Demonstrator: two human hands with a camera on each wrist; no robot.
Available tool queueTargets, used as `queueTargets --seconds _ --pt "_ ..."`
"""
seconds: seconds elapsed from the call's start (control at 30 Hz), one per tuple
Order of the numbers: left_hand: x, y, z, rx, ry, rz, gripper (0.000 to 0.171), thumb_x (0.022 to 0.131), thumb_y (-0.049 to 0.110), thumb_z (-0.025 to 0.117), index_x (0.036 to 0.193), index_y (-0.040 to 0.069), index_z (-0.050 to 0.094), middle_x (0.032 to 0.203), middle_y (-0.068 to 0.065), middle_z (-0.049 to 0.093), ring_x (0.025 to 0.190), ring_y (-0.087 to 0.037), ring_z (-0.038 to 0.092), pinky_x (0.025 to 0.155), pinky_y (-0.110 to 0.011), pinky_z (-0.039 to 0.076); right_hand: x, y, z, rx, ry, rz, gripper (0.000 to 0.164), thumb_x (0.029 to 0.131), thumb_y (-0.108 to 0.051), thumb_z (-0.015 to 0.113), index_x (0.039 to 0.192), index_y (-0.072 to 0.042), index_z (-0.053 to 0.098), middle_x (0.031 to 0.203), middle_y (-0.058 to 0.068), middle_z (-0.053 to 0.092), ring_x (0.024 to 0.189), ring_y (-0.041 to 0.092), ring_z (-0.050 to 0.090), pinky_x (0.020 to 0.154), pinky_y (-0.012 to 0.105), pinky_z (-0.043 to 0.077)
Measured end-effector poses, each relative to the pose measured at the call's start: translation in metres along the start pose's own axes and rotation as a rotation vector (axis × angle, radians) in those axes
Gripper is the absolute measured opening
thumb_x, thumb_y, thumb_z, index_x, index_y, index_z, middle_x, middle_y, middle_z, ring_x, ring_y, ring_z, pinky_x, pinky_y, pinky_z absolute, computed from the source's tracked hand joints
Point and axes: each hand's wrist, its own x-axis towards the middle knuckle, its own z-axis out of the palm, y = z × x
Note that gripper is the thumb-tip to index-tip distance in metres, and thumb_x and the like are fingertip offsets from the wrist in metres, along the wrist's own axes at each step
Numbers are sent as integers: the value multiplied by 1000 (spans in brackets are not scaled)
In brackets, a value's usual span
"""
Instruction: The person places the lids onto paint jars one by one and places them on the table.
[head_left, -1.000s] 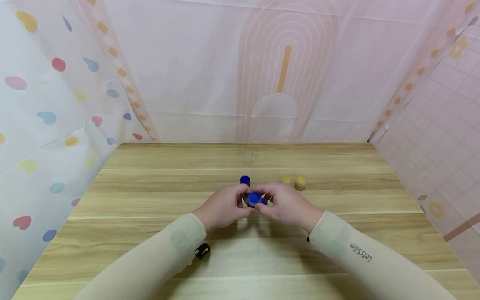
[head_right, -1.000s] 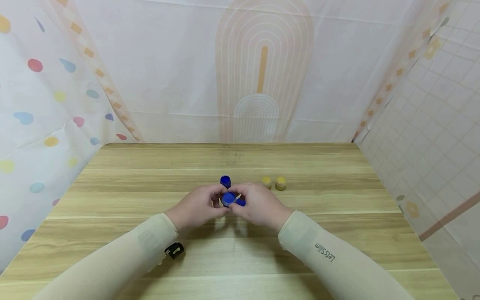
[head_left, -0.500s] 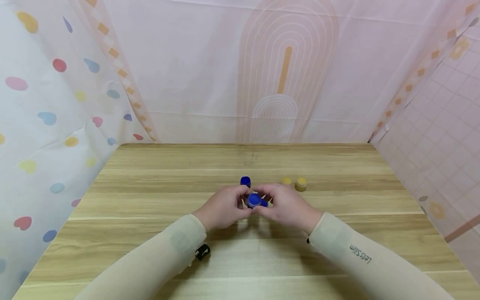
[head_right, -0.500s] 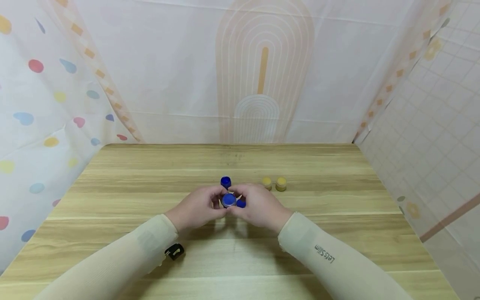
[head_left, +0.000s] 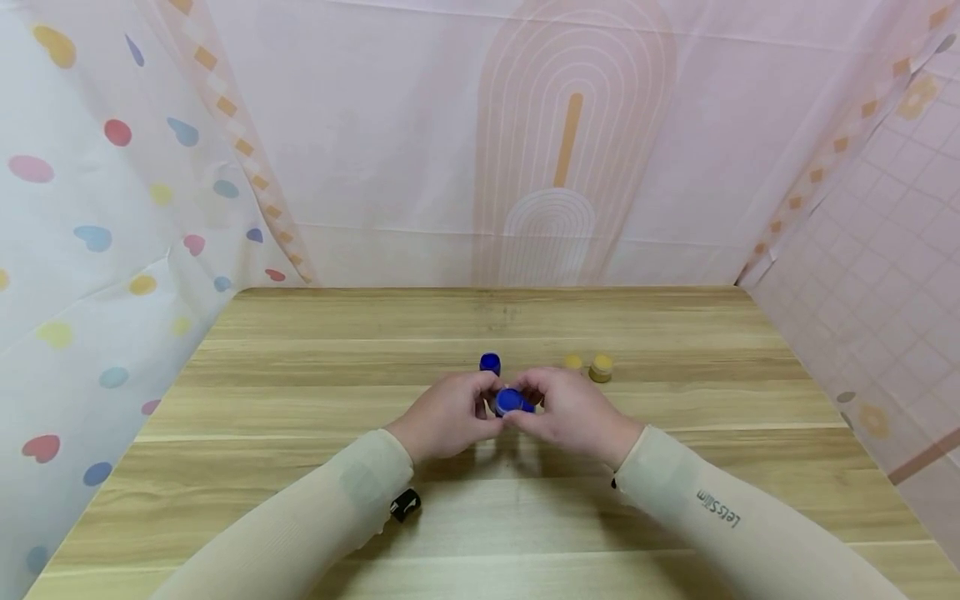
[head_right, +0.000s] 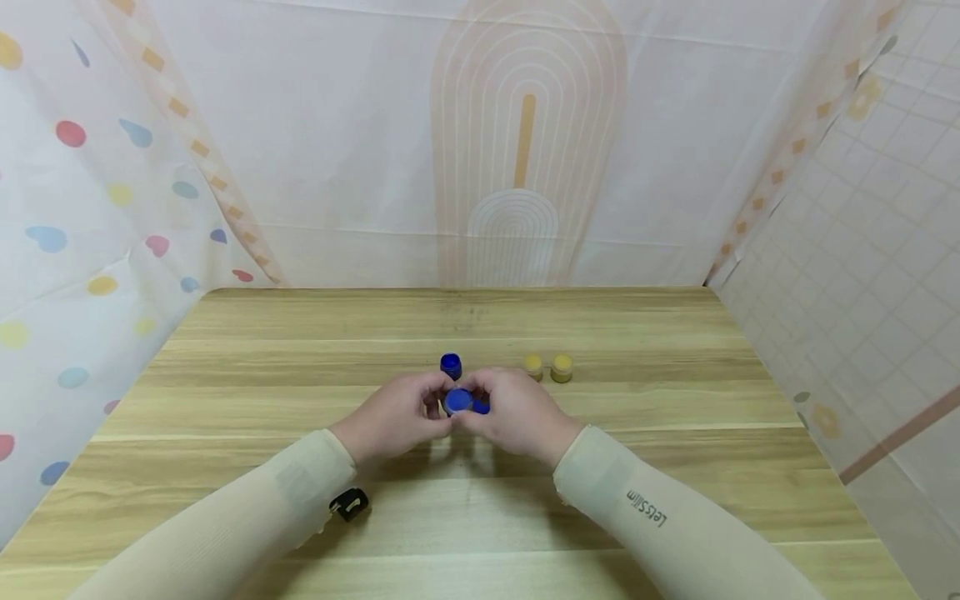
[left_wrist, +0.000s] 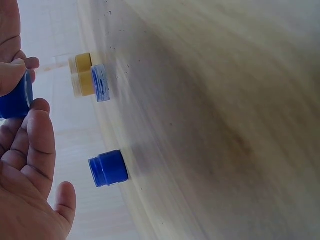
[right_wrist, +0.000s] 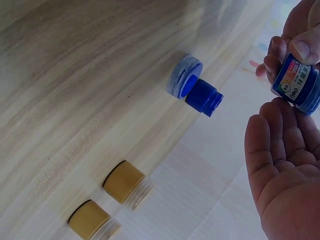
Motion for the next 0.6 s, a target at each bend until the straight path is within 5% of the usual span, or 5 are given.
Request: queueTargets --seconds 0.3,0.6 --pt "1 0 0 -6 6 -7 22 92 21 81 108 17 67 84 5 65 72 -11 61 65 -28 52 0 0 -7 30 -40 -11 49 95 -18 78 141 -7 65 122 6 75 101 17 71 83 34 61" --pt "-1 1 -1 -10 7 -3 21 93 20 80 109 16 68 82 5 65 70 -11 61 63 -28 51 0 -2 -7 35 -35 -25 35 96 -17 76 130 -11 72 120 1 76 100 13 69 89 35 60"
